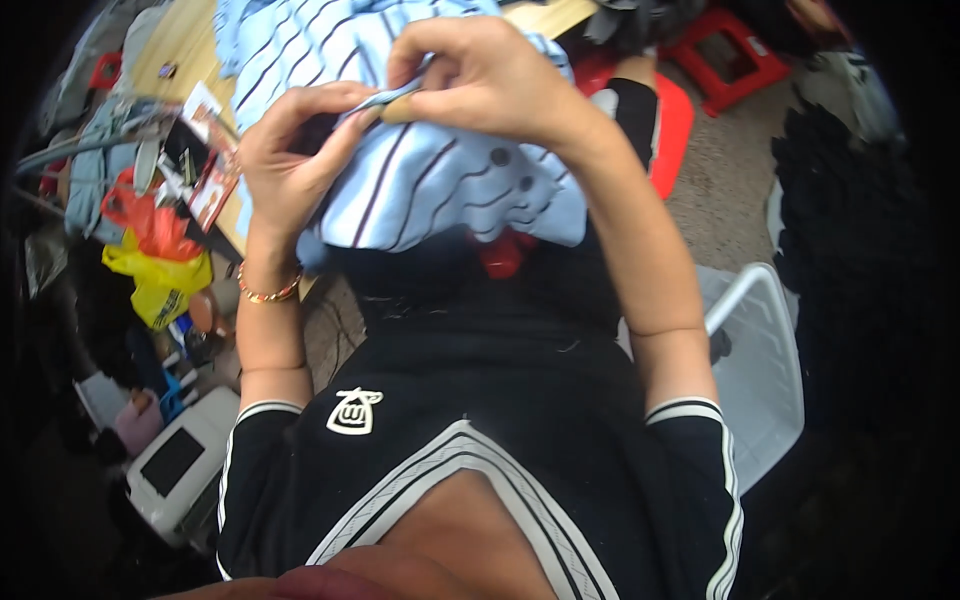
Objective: Inspecting striped shirts for loose threads and button quality.
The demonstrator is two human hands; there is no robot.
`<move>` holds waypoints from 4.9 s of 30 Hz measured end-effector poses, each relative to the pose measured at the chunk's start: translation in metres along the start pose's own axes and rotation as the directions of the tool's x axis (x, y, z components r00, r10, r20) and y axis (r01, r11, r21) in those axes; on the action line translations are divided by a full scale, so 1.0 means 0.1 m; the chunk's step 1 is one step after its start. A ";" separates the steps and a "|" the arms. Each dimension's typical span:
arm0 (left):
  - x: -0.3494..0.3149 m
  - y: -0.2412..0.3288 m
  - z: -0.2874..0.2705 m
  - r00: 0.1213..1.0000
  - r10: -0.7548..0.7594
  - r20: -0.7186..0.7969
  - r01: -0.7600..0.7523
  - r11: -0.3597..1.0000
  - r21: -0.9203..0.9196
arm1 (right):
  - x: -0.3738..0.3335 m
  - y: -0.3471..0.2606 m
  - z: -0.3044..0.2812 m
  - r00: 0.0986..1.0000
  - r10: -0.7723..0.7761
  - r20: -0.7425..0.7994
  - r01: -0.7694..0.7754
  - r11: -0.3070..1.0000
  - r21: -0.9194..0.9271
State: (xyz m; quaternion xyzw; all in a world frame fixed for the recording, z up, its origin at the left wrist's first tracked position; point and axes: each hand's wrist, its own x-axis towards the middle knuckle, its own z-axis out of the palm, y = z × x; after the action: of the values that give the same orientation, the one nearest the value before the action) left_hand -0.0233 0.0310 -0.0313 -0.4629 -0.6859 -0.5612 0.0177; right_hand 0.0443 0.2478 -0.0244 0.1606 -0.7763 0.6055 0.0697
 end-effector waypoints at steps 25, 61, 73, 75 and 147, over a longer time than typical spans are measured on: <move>-0.09 0.00 0.17 0.949 0.162 -0.271 -0.115 0.977 0.182 | -0.20 0.16 0.10 0.976 -0.002 -0.216 -0.010 0.999 -0.051; 0.55 0.28 0.22 0.930 -0.148 0.336 -0.126 0.731 0.670 | -0.68 0.01 0.32 0.935 -0.090 -0.344 -0.029 0.945 -0.326; 0.42 0.14 0.25 0.850 -0.462 0.252 0.477 0.879 0.000 | -0.62 0.08 0.38 0.944 -0.127 -0.303 0.003 0.925 -0.379; 0.40 0.11 0.23 0.851 -0.461 0.252 0.489 0.870 -0.059 | -0.61 0.08 0.39 0.949 -0.124 -0.292 0.014 0.936 -0.350; 0.15 0.20 0.22 0.999 -0.020 0.026 0.019 0.998 0.054 | -0.28 -0.26 -0.08 0.979 0.051 -0.198 -0.062 0.997 -0.051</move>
State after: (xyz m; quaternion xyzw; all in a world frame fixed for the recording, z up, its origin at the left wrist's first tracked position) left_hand -0.0079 0.0567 -0.0166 -0.4630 -0.7055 -0.5363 0.0157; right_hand 0.0787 0.2546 -0.0069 0.0758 -0.7868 0.5979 0.1334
